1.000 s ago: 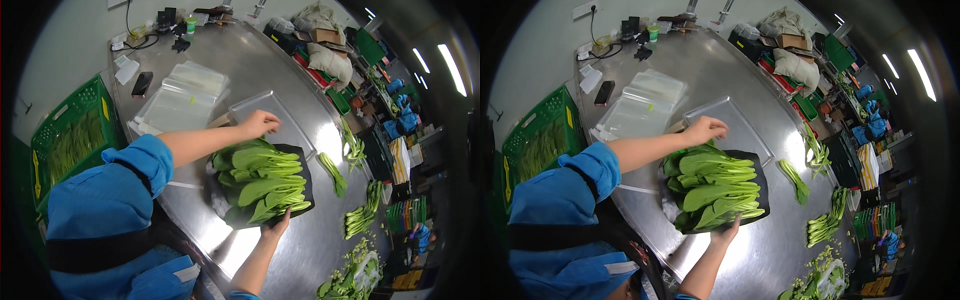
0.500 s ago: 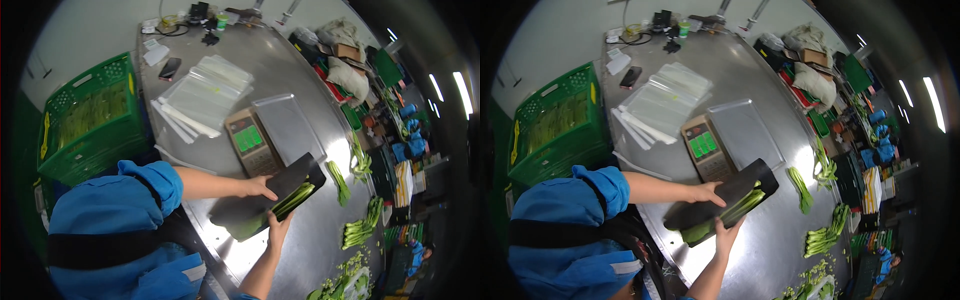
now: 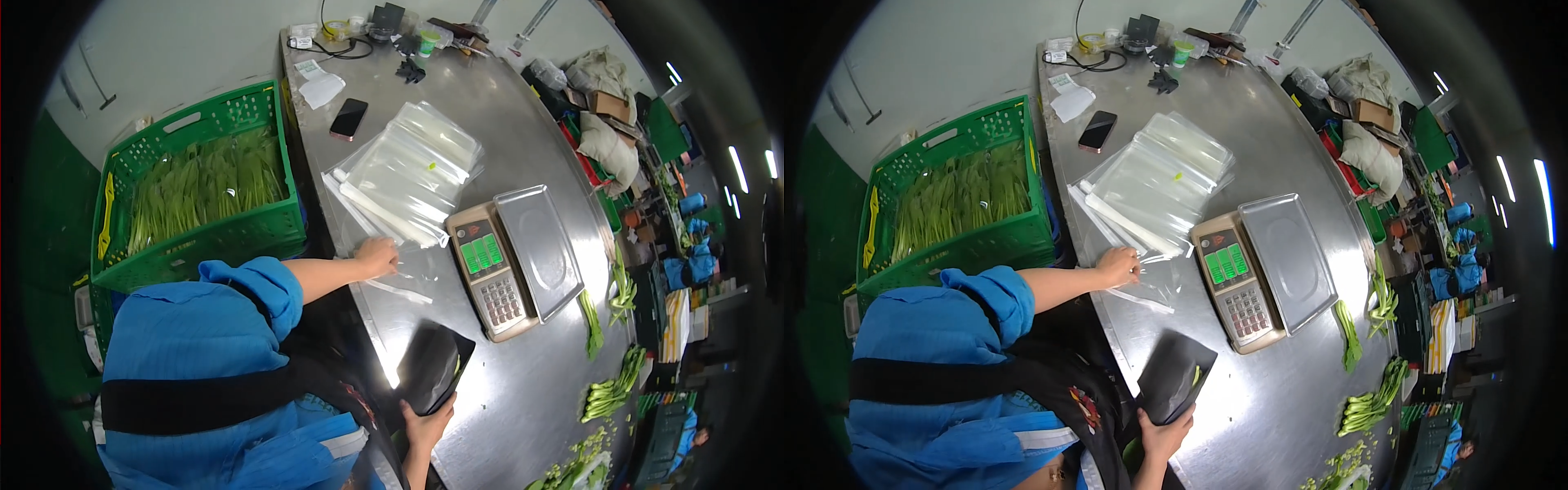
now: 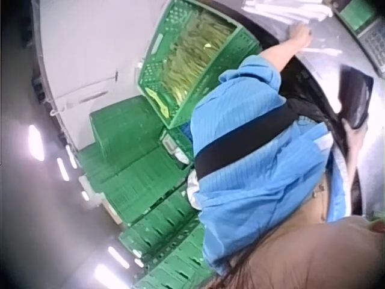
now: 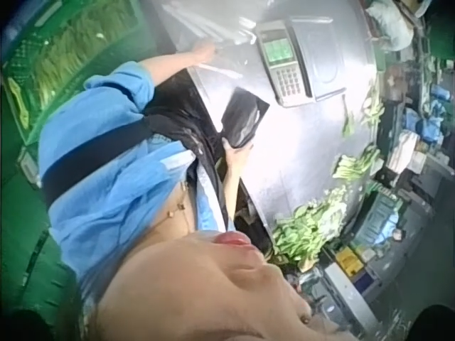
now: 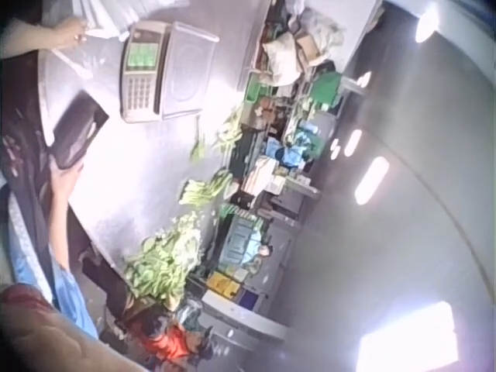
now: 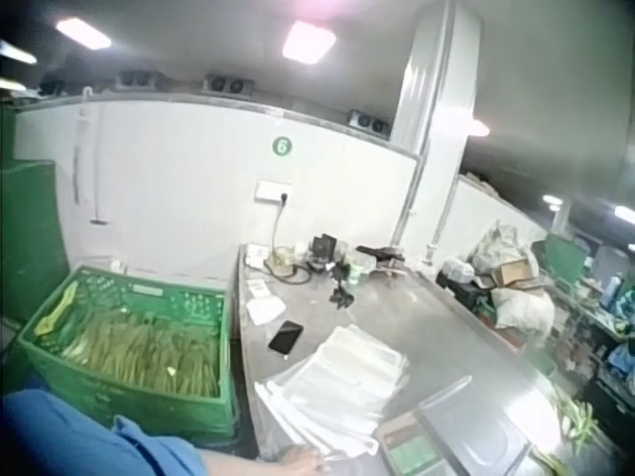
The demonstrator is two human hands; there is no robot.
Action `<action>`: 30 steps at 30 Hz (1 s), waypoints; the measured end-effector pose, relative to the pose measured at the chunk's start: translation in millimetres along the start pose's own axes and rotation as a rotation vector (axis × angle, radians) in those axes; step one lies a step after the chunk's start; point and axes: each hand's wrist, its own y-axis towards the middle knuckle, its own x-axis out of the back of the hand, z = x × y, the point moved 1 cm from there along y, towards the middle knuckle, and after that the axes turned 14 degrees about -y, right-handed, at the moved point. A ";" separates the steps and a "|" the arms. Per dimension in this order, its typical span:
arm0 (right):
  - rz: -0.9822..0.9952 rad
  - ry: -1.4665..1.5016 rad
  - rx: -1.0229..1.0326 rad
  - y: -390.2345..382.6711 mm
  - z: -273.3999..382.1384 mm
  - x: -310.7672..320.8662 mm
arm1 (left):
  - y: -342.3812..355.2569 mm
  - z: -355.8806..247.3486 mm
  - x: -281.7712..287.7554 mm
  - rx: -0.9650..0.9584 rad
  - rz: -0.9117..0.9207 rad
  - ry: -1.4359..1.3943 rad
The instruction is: Sort, weigh, and bag green leafy vegetables into plastic bags at a production facility station.
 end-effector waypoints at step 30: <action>-0.438 0.595 -0.113 69.1 147.4 -81.1 | -24.5 -22.0 90.8 -0.135 -0.481 -0.668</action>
